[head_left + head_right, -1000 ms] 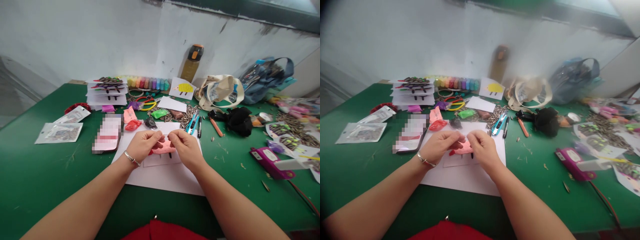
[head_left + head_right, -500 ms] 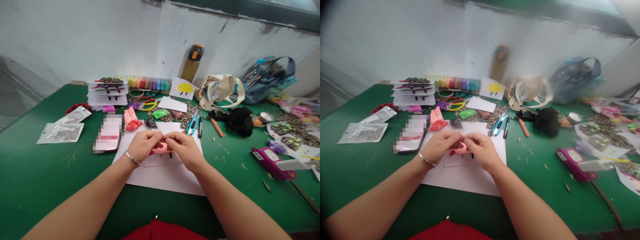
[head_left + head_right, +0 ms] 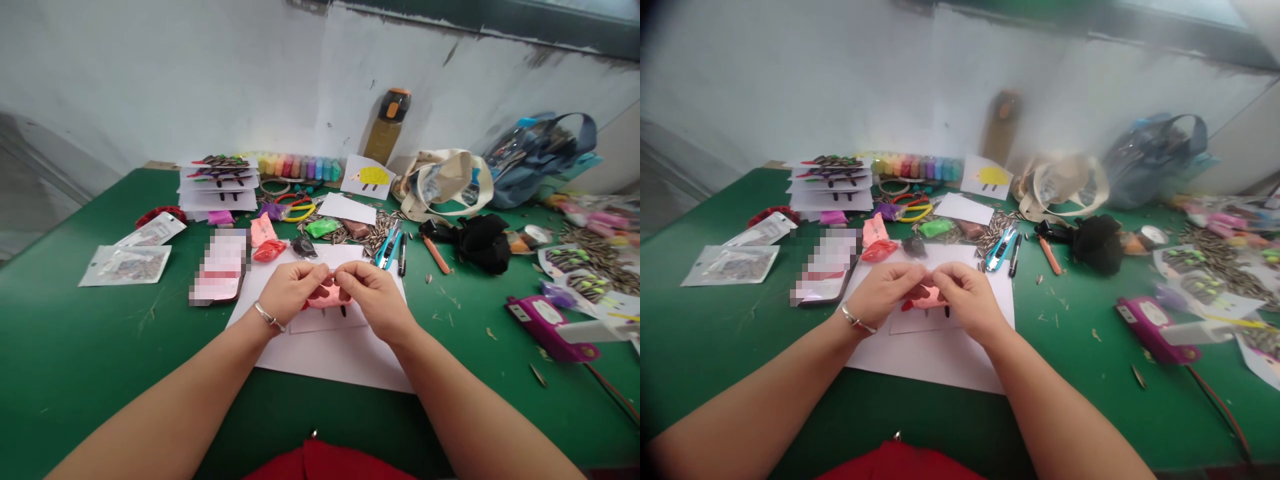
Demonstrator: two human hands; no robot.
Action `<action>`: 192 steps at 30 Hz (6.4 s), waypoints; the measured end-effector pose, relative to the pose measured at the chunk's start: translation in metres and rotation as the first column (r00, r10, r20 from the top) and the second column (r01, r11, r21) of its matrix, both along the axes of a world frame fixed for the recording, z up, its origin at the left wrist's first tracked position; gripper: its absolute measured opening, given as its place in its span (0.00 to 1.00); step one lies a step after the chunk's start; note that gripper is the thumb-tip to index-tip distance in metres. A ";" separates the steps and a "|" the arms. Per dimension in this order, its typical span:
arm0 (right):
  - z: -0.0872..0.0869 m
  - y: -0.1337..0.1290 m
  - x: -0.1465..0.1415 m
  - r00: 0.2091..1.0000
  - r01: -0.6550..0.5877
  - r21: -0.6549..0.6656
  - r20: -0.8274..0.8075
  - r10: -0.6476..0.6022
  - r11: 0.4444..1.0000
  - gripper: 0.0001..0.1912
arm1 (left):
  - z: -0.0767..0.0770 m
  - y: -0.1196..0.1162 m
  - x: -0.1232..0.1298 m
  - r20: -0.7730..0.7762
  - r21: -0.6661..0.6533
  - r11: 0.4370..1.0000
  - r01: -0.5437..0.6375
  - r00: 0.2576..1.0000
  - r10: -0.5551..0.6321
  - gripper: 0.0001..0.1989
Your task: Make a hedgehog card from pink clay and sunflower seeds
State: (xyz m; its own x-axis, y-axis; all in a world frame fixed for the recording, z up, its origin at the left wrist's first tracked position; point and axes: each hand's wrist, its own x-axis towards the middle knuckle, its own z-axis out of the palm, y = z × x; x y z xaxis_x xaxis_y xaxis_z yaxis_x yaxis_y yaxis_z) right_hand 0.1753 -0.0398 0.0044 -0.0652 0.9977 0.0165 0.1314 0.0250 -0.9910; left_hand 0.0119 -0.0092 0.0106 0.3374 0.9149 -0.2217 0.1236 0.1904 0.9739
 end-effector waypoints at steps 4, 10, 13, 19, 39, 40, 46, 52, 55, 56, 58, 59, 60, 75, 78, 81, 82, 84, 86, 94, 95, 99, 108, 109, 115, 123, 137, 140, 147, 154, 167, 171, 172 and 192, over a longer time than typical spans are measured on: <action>-0.001 -0.001 -0.001 0.991 0.032 0.216 0.118 -0.058 0.976 0.05 | -0.002 -0.002 0.002 0.095 -0.126 0.991 0.045 0.995 -0.033 0.21; -0.002 -0.002 -0.004 0.981 0.029 0.289 0.175 -0.082 0.957 0.08 | 0.001 -0.004 0.001 0.316 -0.278 0.946 0.165 0.946 -0.072 0.16; -0.002 -0.002 -0.004 0.994 0.000 0.241 0.110 -0.027 0.971 0.10 | 0.003 -0.003 0.001 0.337 -0.288 0.945 0.153 0.940 -0.050 0.15; -0.003 -0.001 -0.001 0.999 -0.053 0.172 0.012 0.051 0.984 0.12 | 0.002 -0.001 0.000 0.306 -0.272 0.957 0.099 0.952 -0.012 0.15; -0.003 -0.002 0.000 0.999 0.010 0.159 0.032 -0.015 0.987 0.06 | 0.004 -0.002 0.001 0.131 -0.130 0.988 0.084 0.989 -0.067 0.20; -0.002 -0.002 0.000 1.000 0.008 0.140 0.010 -0.010 0.990 0.07 | 0.004 -0.002 0.001 0.129 -0.125 0.989 0.076 0.990 -0.059 0.20; -0.003 -0.001 -0.002 0.987 -0.003 0.017 -0.160 0.006 1.000 0.06 | 0.004 -0.002 0.001 0.188 -0.167 0.983 0.076 0.981 -0.044 0.18; -0.006 0.001 0.002 0.991 0.054 0.032 -0.123 -0.049 0.998 0.07 | 0.001 -0.002 0.002 0.220 -0.212 0.974 0.084 0.975 -0.036 0.22; -0.004 0.000 0.003 0.995 0.077 0.131 0.046 -0.084 0.988 0.07 | 0.001 -0.002 0.001 0.201 -0.206 0.975 0.081 0.979 -0.039 0.21; -0.003 -0.001 0.002 0.988 0.066 0.182 0.123 -0.089 0.981 0.07 | 0.001 -0.002 0.001 0.199 -0.200 0.975 0.095 0.978 -0.055 0.20; -0.001 -0.002 0.002 0.965 0.020 0.268 0.247 -0.089 0.963 0.08 | 0.002 -0.002 0.001 0.209 -0.198 0.973 0.120 0.975 -0.077 0.18; -0.001 -0.002 0.002 0.958 -0.002 0.289 0.277 -0.082 0.957 0.08 | 0.003 -0.002 0.001 0.218 -0.205 0.971 0.124 0.973 -0.078 0.17; 0.000 -0.003 0.002 0.957 -0.013 0.294 0.280 -0.073 0.956 0.08 | 0.004 -0.002 0.001 0.228 -0.213 0.969 0.122 0.971 -0.072 0.17; -0.003 -0.001 0.003 0.998 -0.001 0.149 0.061 -0.008 0.989 0.06 | 0.001 -0.004 0.000 0.240 -0.233 0.957 0.172 0.964 -0.115 0.17; -0.005 -0.001 0.002 1.000 0.017 0.086 -0.008 -0.016 0.996 0.08 | 0.001 -0.003 0.000 0.251 -0.225 0.961 0.159 0.963 -0.100 0.16; -0.007 -0.001 0.002 0.997 0.012 0.014 -0.079 -0.011 1.000 0.10 | 0.001 -0.002 0.000 0.259 -0.221 0.964 0.147 0.962 -0.087 0.16; -0.007 -0.001 0.001 0.996 0.006 0.010 -0.090 -0.006 1.000 0.09 | 0.001 -0.002 0.000 0.259 -0.222 0.964 0.145 0.962 -0.085 0.16; -0.007 -0.001 0.001 0.995 -0.001 0.021 -0.099 0.003 1.000 0.07 | 0.001 -0.002 0.000 0.265 -0.226 0.963 0.150 0.960 -0.087 0.16; -0.006 0.000 0.001 0.995 -0.005 0.035 -0.102 0.009 0.999 0.05 | 0.001 -0.003 0.000 0.275 -0.228 0.960 0.165 0.956 -0.099 0.16; -0.006 0.002 0.005 0.997 0.060 0.059 -0.041 -0.057 0.996 0.06 | 0.003 0.002 -0.004 0.165 -0.185 0.981 0.050 0.986 -0.019 0.16; -0.005 0.002 0.007 0.998 0.055 0.055 -0.025 -0.054 0.997 0.06 | 0.004 0.003 -0.005 0.116 -0.137 0.990 0.024 0.993 -0.008 0.16; -0.002 0.003 0.012 0.998 -0.021 0.050 0.054 0.018 0.999 0.07 | 0.009 0.006 -0.012 -0.237 0.241 0.969 0.045 0.971 0.014 0.13; -0.002 0.000 0.011 0.882 -0.306 0.090 0.401 0.247 0.948 0.12 | -0.007 0.013 -0.015 -0.783 0.529 0.579 0.620 0.619 0.053 0.10; -0.002 0.000 0.011 0.855 -0.340 0.107 0.448 0.260 0.934 0.13 | -0.009 0.014 -0.015 -0.809 0.505 0.553 0.663 0.586 0.035 0.09; -0.006 0.001 0.008 0.714 -0.488 0.139 0.632 0.302 0.862 0.13 | -0.013 0.016 -0.015 -0.857 0.440 0.554 0.707 0.514 0.024 0.07; -0.011 0.000 0.005 0.615 -0.467 0.106 0.753 0.236 0.878 0.12 | -0.015 0.017 -0.015 -0.868 0.413 0.566 0.713 0.496 0.009 0.07; -0.005 -0.001 0.011 0.632 -0.436 0.118 0.745 0.211 0.892 0.10 | -0.019 0.018 -0.017 -0.882 0.414 0.543 0.731 0.469 0.041 0.08; -0.001 -0.001 0.018 0.678 -0.419 0.155 0.709 0.195 0.895 0.12 | -0.020 0.019 -0.017 -0.885 0.411 0.535 0.738 0.463 0.040 0.08; 0.005 -0.005 0.018 0.523 -0.479 0.070 0.823 0.221 0.875 0.14 | -0.023 0.020 -0.018 -0.887 0.405 0.545 0.735 0.459 0.040 0.07; 0.002 -0.005 0.016 0.465 -0.526 0.032 0.848 0.255 0.850 0.15 | -0.023 0.019 -0.017 -0.886 0.404 0.548 0.732 0.462 0.036 0.08; 0.000 -0.004 0.019 0.480 -0.575 0.074 0.838 0.262 0.815 0.15 | -0.022 0.019 -0.017 -0.891 0.396 0.555 0.732 0.452 0.039 0.09; 0.007 -0.003 0.025 0.539 -0.540 0.136 0.814 0.217 0.831 0.16 | -0.022 0.019 -0.017 -0.894 0.385 0.553 0.739 0.447 0.025 0.10; 0.008 -0.003 0.025 0.536 -0.539 0.133 0.816 0.218 0.832 0.16 | -0.022 0.019 -0.017 -0.894 0.384 0.553 0.739 0.448 0.022 0.10; 0.009 -0.007 0.022 0.453 -0.582 0.023 0.839 0.301 0.813 0.15 | -0.015 0.019 -0.017 -0.890 0.379 0.552 0.742 0.457 -0.003 0.09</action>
